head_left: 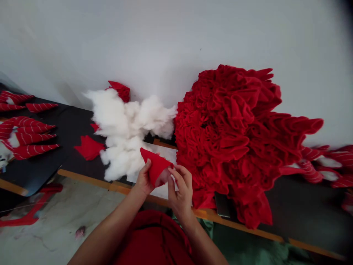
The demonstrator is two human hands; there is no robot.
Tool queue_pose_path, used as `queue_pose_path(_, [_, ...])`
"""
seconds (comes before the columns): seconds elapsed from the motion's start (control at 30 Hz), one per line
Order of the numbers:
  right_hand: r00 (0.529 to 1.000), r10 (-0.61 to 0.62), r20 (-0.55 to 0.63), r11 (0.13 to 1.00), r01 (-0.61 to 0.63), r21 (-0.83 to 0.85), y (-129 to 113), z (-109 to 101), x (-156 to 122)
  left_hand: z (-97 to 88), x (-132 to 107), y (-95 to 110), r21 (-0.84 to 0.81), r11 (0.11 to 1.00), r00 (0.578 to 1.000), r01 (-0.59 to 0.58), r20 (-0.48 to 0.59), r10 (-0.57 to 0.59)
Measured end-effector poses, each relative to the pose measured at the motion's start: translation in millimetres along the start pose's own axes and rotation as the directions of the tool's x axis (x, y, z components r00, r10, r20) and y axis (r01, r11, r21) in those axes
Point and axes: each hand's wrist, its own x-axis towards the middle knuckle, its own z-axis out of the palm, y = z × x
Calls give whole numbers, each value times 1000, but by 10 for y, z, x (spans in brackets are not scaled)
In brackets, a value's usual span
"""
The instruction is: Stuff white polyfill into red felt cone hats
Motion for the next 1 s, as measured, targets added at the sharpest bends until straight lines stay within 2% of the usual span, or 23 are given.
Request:
queue_pose_path(0.1, [998,17,63,1000,-18,20,4,4,-35,5,-24,29,8,999,999,43,12,-43])
queue_pose_path(0.2, [998,60,28,997,-62,50,38,32,-19,29,-45,17,73,993,996,90,-9,-89])
queue_pose_path(0.23, [997,73,3,996,-73,51,51,36,-3,38,-58,7,104,992,997,74,-20,-72])
queue_pose_path(0.33, [993,106,-57,994,-104,31,78,36,44,61,-135,-29,189,977,994,-103,46,96])
queue_pose_path(0.43, [994,84,-70,996,-83,16,71,36,51,67,-241,-63,301,917,965,-262,94,245])
queue_pose_path(0.57, [1000,-6,-8,991,7,130,24,41,-3,47,-320,-96,422,856,941,-300,-19,339])
queue_pose_path(0.7, [988,155,-22,964,-146,221,2,45,-14,28,-342,-120,418,865,946,-279,-36,323])
queue_pose_path(0.8, [970,241,33,934,-241,265,-13,31,25,36,-371,-137,483,825,941,-293,-8,339])
queue_pose_path(0.9, [970,242,33,930,-241,276,-48,8,39,68,-406,-153,563,744,901,-360,4,433])
queue_pose_path(1.0, [972,233,-18,934,-219,282,-71,-1,8,99,-429,-176,662,631,848,-405,13,530])
